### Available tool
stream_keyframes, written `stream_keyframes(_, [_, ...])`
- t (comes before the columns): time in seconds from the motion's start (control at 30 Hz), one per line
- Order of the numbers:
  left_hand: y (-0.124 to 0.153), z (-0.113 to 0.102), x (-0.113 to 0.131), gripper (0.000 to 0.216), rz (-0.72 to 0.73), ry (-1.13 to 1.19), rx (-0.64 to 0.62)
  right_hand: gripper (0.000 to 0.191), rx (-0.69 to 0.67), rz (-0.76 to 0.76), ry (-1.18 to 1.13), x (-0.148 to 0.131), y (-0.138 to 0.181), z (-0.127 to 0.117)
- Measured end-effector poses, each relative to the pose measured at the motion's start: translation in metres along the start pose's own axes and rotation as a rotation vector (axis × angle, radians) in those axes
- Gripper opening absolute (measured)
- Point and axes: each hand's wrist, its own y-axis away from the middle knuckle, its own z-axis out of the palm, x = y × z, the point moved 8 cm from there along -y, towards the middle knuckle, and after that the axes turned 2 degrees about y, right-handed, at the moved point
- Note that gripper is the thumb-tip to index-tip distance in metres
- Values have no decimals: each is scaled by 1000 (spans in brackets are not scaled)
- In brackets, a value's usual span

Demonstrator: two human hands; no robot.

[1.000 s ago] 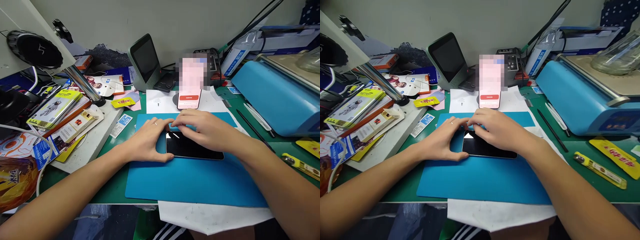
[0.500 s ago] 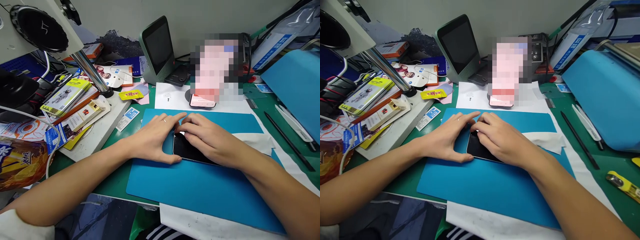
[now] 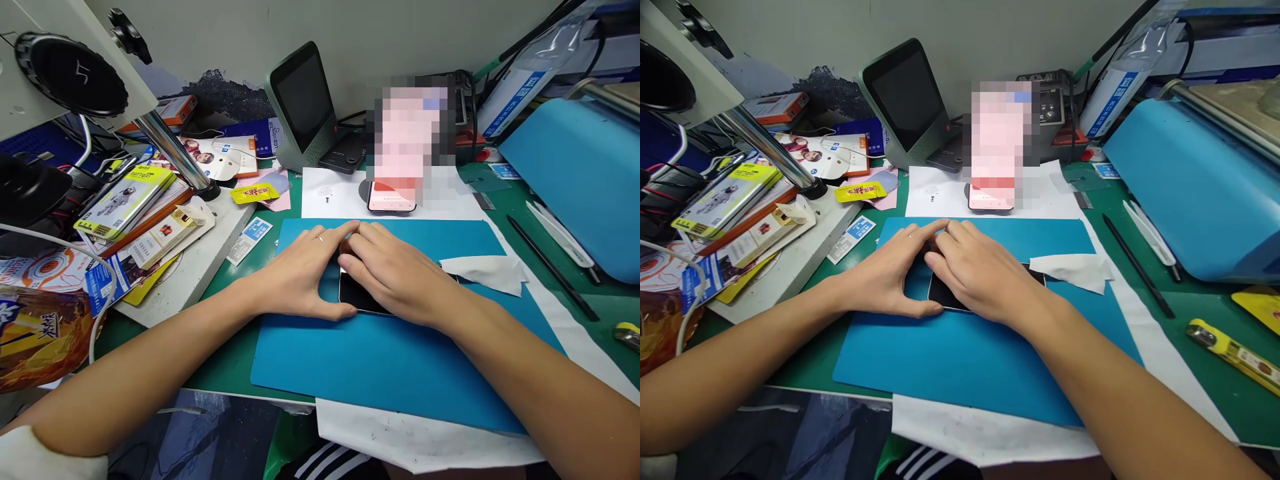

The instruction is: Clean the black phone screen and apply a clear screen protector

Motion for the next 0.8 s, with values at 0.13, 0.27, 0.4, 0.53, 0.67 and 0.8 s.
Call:
stream_keyframes(0.13, [0, 0, 0, 107, -14, 6, 1, 37, 11, 51, -3, -1, -2, 0])
stream_keyframes(0.27, [0, 0, 0, 108, -20, 23, -4, 43, 9, 88, -52, 1, -3, 1])
stream_keyframes(0.4, [0, 0, 1, 109, -18, 22, -6, 48, 17, 85, -109, 2, -3, -1])
stream_keyframes(0.53, [1, 1, 0, 112, -7, 22, -10, 49, 14, 84, -165, 4, -3, 0])
stream_keyframes(0.67, [1, 2, -1, 114, 5, 13, -15, 53, 21, 72, -193, 4, -3, -1])
stream_keyframes(0.8, [2, 2, -1, 120, 24, 17, -22, 59, 27, 49, -218, 1, -4, -3])
